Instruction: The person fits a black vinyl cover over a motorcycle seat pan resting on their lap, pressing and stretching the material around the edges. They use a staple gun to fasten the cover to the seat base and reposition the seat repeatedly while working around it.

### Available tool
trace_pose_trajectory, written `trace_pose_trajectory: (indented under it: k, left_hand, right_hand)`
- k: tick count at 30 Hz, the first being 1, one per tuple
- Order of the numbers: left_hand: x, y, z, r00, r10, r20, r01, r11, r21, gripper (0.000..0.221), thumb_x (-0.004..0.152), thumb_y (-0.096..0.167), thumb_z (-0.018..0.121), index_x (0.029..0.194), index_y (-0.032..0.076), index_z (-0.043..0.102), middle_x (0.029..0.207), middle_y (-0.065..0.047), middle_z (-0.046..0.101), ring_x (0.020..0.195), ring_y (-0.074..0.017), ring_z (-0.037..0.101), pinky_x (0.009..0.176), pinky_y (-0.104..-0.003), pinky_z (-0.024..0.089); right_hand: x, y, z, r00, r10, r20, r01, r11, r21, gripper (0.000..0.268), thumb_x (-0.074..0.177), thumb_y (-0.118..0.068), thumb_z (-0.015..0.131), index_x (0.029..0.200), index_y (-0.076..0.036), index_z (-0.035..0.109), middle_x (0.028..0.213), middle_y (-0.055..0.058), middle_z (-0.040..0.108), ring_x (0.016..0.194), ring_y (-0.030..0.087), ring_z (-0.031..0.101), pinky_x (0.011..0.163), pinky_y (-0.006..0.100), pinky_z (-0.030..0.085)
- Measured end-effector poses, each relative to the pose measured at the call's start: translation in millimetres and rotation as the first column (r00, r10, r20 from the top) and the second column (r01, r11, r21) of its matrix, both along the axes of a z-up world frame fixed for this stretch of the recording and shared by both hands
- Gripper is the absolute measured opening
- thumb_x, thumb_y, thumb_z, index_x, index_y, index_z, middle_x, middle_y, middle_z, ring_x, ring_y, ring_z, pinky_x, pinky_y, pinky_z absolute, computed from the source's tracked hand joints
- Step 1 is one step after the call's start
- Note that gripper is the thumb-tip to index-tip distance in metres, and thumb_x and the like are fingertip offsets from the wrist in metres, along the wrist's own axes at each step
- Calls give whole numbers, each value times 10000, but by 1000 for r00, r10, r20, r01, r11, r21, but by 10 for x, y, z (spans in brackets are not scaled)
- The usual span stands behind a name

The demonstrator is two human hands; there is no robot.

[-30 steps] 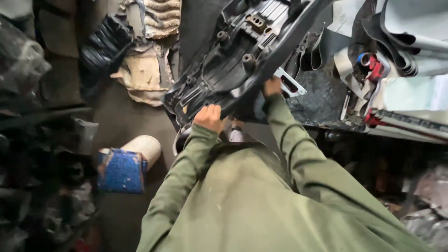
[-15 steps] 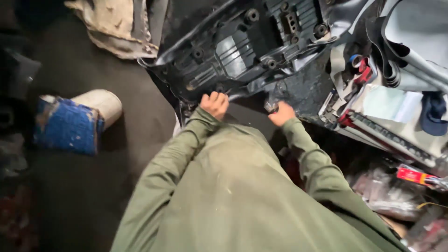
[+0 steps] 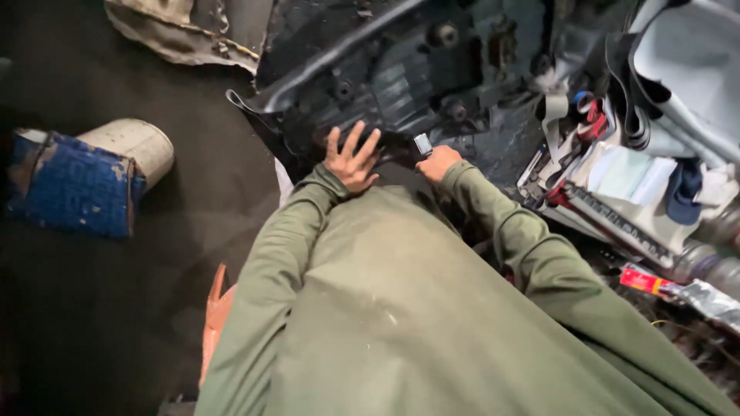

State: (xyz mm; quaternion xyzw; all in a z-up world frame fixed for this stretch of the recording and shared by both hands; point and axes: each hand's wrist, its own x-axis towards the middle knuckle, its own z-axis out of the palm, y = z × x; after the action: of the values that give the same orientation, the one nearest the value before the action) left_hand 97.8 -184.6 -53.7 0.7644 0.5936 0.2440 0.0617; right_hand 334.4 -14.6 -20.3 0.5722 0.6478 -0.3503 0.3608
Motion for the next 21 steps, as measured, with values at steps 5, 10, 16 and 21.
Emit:
trace_pose_trajectory:
  k: [5, 10, 16, 21]
  left_hand:
    - [8, 58, -69, 997, 81, -6, -79, 987, 142, 385, 861, 416, 738, 1110, 126, 786, 1581, -118, 504, 1476, -409, 434, 1208, -668, 132]
    - [-46, 126, 9, 993, 114, 15, -114, 961, 253, 226, 921, 305, 709, 1014, 117, 794, 1523, -103, 566, 1448, -388, 478, 1224, -630, 141]
    - [-130, 117, 129, 987, 90, 137, -114, 977, 180, 225, 960, 249, 683, 1069, 103, 814, 1507, -116, 579, 1448, -389, 476, 1234, -628, 135]
    - [-82, 100, 79, 992, 93, 86, -108, 975, 195, 254, 976, 261, 655, 1093, 96, 807, 1524, -125, 555, 1452, -391, 466, 1234, -621, 145]
  right_hand:
    - [-70, 3, -80, 991, 52, 125, -60, 997, 57, 477, 777, -416, 763, 1013, -1, 751, 1067, 270, 719, 1049, 420, 691, 915, 450, 549]
    - [18, -127, 183, 998, -23, 54, 9, 970, 243, 442, 780, -386, 748, 1014, -11, 754, 1035, 289, 727, 1027, 416, 695, 899, 446, 548]
    - [170, -54, 376, 911, -323, -256, 225, 910, -349, 365, 704, -177, 764, 1038, -53, 684, 883, 228, 697, 787, 339, 649, 684, 406, 533]
    - [-250, -189, 310, 991, -80, -104, 56, 975, -214, 314, 769, -255, 738, 929, 14, 720, 876, 185, 750, 827, 305, 712, 781, 406, 539]
